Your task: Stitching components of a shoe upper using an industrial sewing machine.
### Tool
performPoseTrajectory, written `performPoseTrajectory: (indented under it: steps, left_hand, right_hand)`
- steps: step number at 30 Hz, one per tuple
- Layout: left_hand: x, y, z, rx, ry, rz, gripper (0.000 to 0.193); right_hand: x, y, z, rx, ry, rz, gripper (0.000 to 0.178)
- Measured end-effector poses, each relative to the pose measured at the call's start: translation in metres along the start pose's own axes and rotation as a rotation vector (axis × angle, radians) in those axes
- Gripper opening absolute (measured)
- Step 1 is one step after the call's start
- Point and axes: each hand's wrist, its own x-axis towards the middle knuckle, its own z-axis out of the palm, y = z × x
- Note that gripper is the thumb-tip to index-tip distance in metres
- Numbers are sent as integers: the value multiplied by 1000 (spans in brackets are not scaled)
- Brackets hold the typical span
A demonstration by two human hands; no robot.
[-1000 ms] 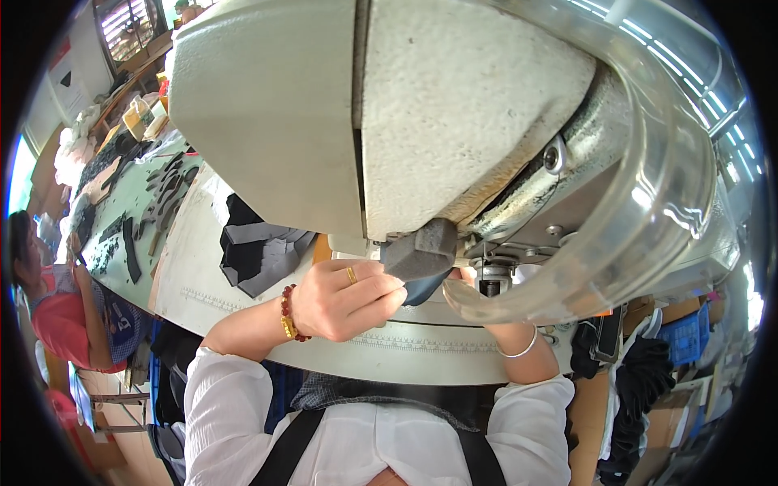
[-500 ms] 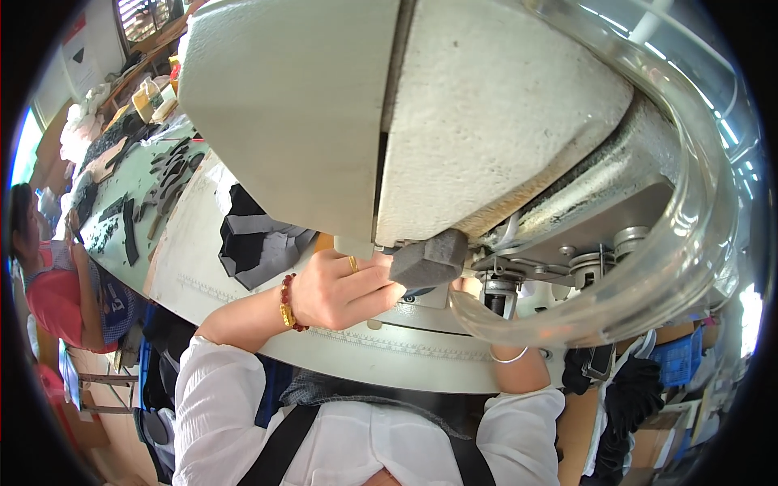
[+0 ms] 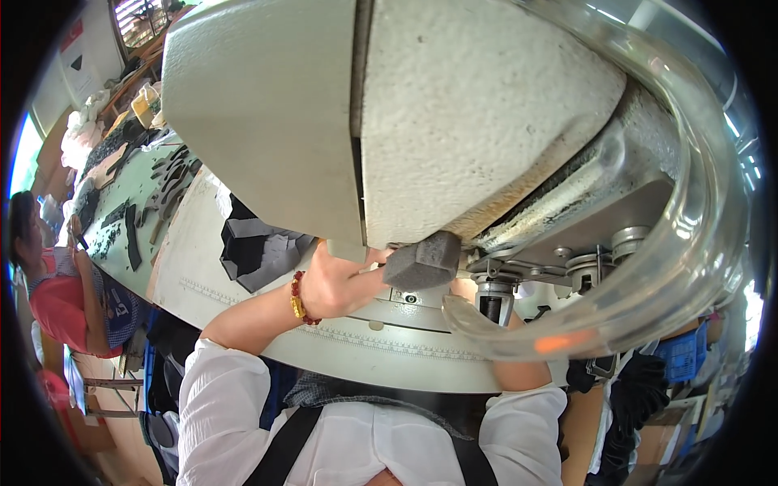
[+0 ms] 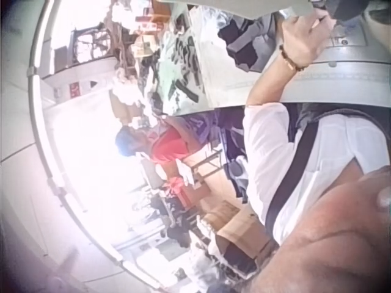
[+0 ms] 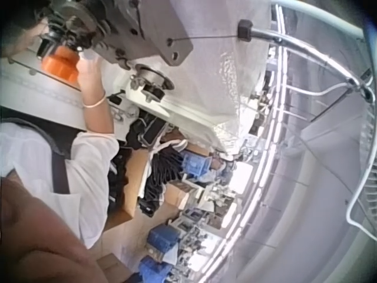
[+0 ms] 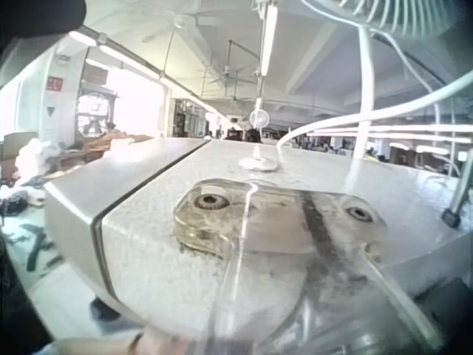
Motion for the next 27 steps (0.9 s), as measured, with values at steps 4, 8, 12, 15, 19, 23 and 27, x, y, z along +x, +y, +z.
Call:
performPoseTrajectory:
  steps: [4,8,12,15,19,23,27]
  left_hand:
    - [-3,-6,3,-29,-23,-11,25]
    - [9,-3,-3,-47,63,30,23]
    - [16,-4,-12,6,12,57,19]
    - [14,-14,-10,127,-101,109,16]
    - [-1,-27,2,221,-121,93,14]
    - [-17,-31,15,142,2,-28,16]
    - [-7,-27,17,91,11,-28,20]
  right_hand:
    - [1,2,-9,8,-9,2,6]
    - [1,4,-15,9,-11,6,7]
    - [-2,6,-21,11,-18,12,8]
    - [-3,7,-22,8,-18,12,8]
    - [-5,8,-23,6,-28,15,9]
    - [-7,10,-23,-1,-32,19,10]
    - [-7,12,-24,-7,-40,20,11]
